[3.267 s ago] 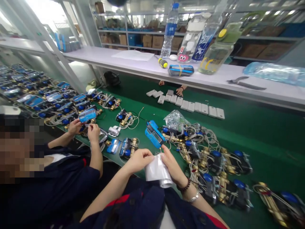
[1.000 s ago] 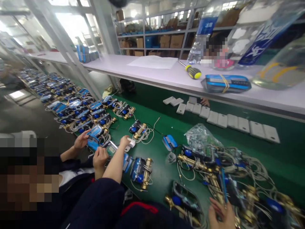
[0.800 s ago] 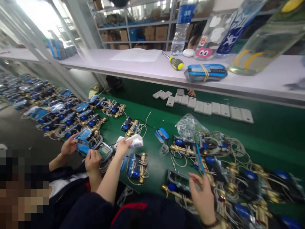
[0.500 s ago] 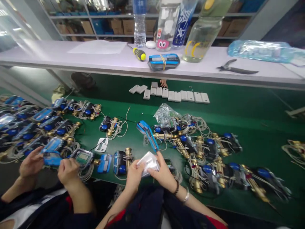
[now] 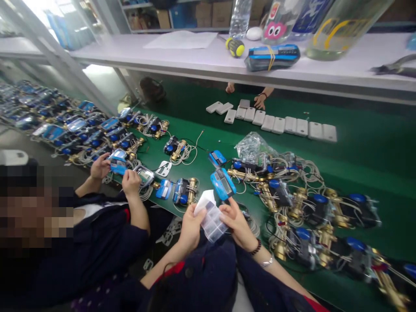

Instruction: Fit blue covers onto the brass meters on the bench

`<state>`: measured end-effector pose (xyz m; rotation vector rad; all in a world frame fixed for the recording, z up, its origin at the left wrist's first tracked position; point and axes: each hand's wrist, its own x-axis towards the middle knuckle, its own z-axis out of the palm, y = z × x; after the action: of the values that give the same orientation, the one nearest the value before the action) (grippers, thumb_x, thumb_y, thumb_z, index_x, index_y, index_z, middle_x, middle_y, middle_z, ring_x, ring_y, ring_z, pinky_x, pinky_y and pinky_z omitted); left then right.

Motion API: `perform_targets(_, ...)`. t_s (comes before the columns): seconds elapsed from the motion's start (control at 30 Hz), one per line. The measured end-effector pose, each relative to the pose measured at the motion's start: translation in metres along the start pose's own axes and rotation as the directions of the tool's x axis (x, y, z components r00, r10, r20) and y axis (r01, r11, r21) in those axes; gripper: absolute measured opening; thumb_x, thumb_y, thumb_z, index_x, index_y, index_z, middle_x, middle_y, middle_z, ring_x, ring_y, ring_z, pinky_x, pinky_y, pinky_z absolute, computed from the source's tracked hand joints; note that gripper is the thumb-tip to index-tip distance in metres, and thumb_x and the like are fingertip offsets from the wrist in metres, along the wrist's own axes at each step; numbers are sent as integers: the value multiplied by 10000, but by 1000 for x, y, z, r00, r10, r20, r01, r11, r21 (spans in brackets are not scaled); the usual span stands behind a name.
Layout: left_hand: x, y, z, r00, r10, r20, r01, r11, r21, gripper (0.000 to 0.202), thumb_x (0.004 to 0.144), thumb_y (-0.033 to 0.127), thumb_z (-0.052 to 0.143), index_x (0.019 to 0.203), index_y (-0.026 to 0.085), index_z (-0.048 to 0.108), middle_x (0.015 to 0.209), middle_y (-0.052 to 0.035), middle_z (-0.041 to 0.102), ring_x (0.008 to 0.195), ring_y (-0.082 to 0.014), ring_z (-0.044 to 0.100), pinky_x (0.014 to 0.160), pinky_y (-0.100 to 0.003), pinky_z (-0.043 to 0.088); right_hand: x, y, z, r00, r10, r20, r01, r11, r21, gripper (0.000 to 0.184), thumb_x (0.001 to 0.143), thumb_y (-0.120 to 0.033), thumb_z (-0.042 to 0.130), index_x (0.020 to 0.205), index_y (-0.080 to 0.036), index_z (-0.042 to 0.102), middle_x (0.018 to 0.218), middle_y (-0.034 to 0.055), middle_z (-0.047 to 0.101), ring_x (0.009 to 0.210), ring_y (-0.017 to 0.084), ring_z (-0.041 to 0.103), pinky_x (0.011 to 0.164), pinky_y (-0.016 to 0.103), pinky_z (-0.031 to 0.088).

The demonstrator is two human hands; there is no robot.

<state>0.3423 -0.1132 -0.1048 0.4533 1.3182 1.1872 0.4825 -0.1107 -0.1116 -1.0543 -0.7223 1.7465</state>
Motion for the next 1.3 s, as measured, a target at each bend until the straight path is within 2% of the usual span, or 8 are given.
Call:
perform_targets(0.3,-20,4,-34,960,-7,-279,-82,949,-305,409,492,357,786,689,165,484,589,46,536,541,-89,497,555,-222,404,-3,10,1,935,83,344,-18,982,-189,1066,587,-474,773,1411,-211,150,935,55,595,825,210,581,723,334,454)
perform_targets(0.7,-30,1,-93,856,124,-503,-110,992,57,348,536,290,719,788,179,506,790,-28,582,694,-164,561,650,-303,456,10,2,18,913,136,386,-67,980,-185,935,566,-367,795,1348,-220,303,841,15,622,708,148,561,627,280,440)
perform_targets(0.77,-34,14,-97,731,441,-521,-180,861,476,383,588,232,693,938,164,556,1077,-124,569,959,-244,557,830,-391,442,14,-7,22,917,103,385,3,964,-266,905,583,-339,783,1344,-205,311,772,-8,611,617,114,516,570,255,409)
perform_targets(0.87,-38,36,-85,570,800,-188,-257,391,884,376,732,256,602,1087,140,560,1307,-186,452,1229,-309,396,1022,-496,288,18,-20,29,920,88,382,80,912,-402,851,605,-299,760,1333,-190,332,752,-18,602,557,92,479,525,241,380)
perform_targets(0.93,-36,47,-68,654,742,147,-450,225,864,318,803,300,526,1083,159,579,1240,-152,538,1209,-283,427,1035,-481,286,19,-26,33,924,70,376,112,891,-440,827,614,-295,747,1325,-179,342,754,-19,600,552,89,477,529,243,380)
perform_targets(1.03,-28,55,-42,789,405,461,-606,393,692,237,843,322,454,938,184,622,944,-66,669,938,-200,582,875,-344,435,20,-29,36,940,40,339,121,890,-440,762,666,-350,699,1315,-161,348,765,-12,601,586,97,501,569,254,395)
perform_targets(1.17,-17,55,-32,911,229,342,-409,601,687,194,815,308,458,754,164,572,672,10,583,630,-124,516,598,-233,401,20,-32,34,955,30,297,83,930,-359,726,707,-372,645,1322,-179,312,766,-18,594,631,111,529,585,253,402)
perform_targets(1.3,-12,54,-30,884,146,443,-439,582,684,261,833,355,410,687,165,513,628,31,486,607,-110,441,571,-224,340,19,-32,33,961,-19,278,132,909,-394,730,698,-317,647,1324,-172,300,734,-35,575,643,111,528,617,261,412)
